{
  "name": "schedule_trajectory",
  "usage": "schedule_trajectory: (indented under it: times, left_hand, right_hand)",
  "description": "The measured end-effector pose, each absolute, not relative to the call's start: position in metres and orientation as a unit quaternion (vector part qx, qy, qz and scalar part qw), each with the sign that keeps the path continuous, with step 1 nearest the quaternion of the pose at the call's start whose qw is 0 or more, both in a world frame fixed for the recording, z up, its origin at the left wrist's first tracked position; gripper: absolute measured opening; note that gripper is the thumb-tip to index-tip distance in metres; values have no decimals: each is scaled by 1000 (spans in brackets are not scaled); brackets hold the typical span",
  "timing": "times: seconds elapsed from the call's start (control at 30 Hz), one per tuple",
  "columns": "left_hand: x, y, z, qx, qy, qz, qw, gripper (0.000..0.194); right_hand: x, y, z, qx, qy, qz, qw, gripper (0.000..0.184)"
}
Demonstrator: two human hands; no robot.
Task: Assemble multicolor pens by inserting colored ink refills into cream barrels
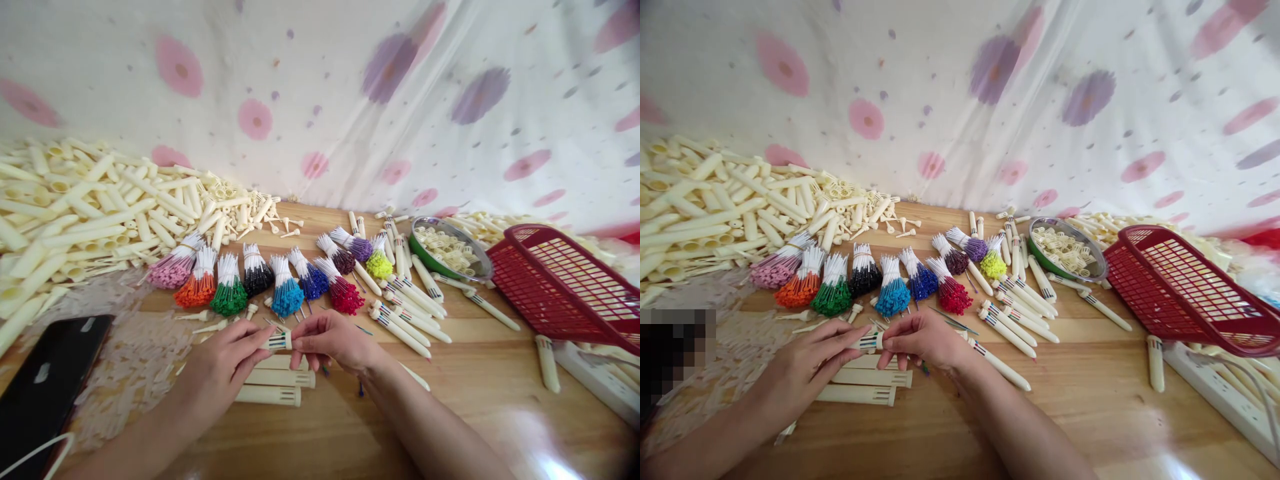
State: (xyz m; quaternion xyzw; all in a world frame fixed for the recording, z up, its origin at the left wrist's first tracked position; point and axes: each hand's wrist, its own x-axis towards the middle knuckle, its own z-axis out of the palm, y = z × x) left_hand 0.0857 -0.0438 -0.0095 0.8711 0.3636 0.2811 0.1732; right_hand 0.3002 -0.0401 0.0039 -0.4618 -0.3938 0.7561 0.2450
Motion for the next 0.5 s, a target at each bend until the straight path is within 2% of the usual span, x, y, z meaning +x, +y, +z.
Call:
schedule_trajectory:
  times: [0.27,0.5]
  left_hand:
    - [83,-41,-8,865,374,302,142,35]
    - [87,-40,0,788,457,275,309,27]
  right_hand:
    - [292,-47,13,-477,-358,757,269,36]
    - [294,-44,10,-477,-394,732,284,42]
